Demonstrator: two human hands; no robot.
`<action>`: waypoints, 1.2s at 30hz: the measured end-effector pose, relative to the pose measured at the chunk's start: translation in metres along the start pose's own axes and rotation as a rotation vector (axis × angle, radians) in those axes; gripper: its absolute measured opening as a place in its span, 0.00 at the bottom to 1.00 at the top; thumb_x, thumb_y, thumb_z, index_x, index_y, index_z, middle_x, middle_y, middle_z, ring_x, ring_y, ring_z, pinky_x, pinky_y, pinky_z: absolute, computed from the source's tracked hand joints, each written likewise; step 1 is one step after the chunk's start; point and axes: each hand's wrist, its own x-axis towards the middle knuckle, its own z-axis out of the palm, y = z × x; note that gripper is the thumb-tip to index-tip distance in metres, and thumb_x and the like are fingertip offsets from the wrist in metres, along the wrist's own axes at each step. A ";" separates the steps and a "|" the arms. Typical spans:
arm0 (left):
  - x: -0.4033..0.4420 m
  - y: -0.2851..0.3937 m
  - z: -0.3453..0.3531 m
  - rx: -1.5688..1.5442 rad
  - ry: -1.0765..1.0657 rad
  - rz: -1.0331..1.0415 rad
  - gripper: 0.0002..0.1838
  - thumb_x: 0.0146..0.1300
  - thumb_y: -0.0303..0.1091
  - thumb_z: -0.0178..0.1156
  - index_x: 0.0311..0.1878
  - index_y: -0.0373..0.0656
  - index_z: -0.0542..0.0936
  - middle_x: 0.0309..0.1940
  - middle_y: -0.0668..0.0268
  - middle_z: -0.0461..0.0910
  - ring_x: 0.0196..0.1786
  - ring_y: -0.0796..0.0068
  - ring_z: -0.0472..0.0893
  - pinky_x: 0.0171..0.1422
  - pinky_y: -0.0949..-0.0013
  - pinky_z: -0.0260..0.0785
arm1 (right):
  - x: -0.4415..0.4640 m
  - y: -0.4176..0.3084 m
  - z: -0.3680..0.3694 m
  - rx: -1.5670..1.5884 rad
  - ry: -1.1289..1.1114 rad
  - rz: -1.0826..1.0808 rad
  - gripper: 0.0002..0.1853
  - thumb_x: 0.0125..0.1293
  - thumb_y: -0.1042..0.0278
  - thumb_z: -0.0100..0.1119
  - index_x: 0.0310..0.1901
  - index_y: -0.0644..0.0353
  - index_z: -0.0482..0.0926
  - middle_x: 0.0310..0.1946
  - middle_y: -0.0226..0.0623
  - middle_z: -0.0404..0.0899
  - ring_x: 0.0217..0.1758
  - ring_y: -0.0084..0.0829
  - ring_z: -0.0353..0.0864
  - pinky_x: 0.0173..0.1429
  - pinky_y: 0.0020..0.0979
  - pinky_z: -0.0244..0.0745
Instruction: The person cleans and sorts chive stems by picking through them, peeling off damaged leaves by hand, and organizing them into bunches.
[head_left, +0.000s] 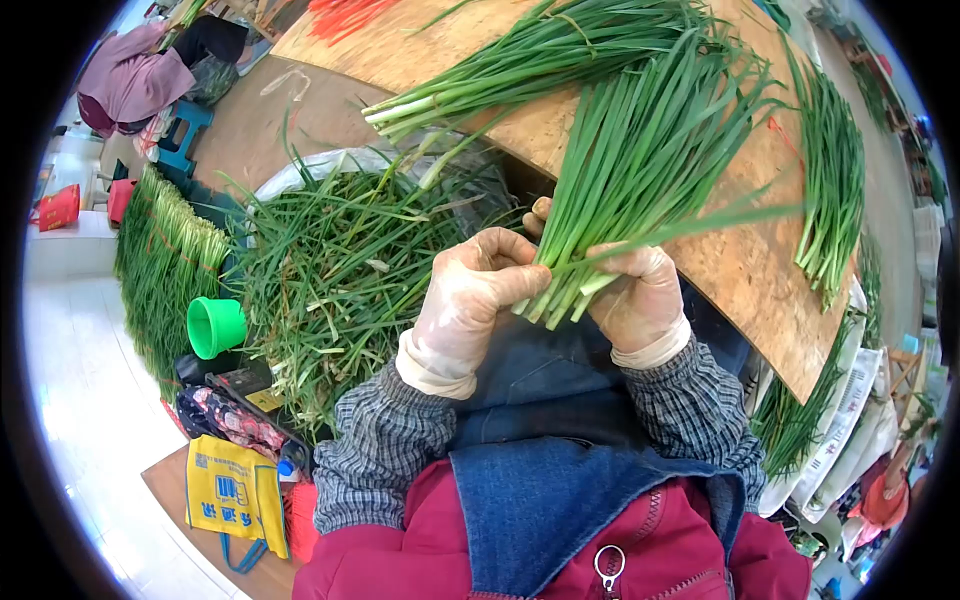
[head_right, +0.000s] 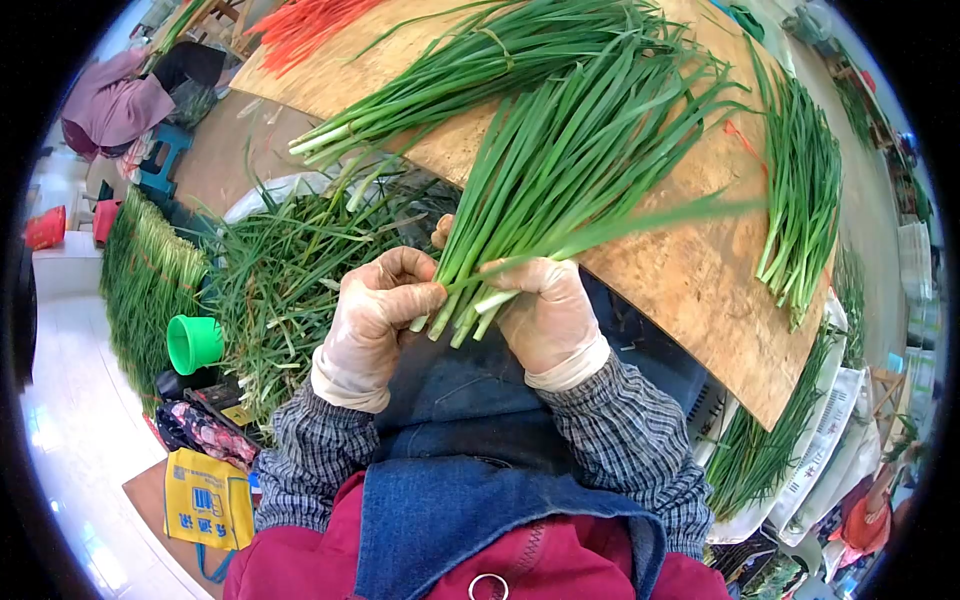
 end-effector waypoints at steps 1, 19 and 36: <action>0.000 0.000 0.000 0.001 0.017 0.023 0.09 0.52 0.27 0.62 0.36 0.38 0.75 0.25 0.71 0.75 0.24 0.87 0.70 0.25 0.83 0.58 | 0.000 0.000 0.000 0.018 -0.012 0.005 0.30 0.43 0.79 0.54 0.54 0.71 0.67 0.49 0.51 0.74 0.53 0.44 0.73 0.60 0.40 0.69; 0.083 0.013 -0.040 1.813 0.842 0.788 0.14 0.54 0.43 0.61 0.29 0.43 0.73 0.21 0.60 0.74 0.25 0.64 0.76 0.31 0.62 0.67 | 0.001 -0.005 0.002 0.227 0.028 0.094 0.20 0.54 0.78 0.56 0.51 0.67 0.70 0.35 0.40 0.76 0.32 0.31 0.76 0.37 0.39 0.75; 0.003 0.070 -0.081 1.478 0.653 1.095 0.14 0.55 0.28 0.60 0.46 0.39 0.76 0.38 0.57 0.77 0.42 0.59 0.74 0.49 0.61 0.64 | -0.005 -0.017 0.011 0.176 0.097 0.103 0.16 0.55 0.72 0.55 0.46 0.67 0.71 0.25 0.31 0.70 0.21 0.20 0.64 0.29 0.27 0.62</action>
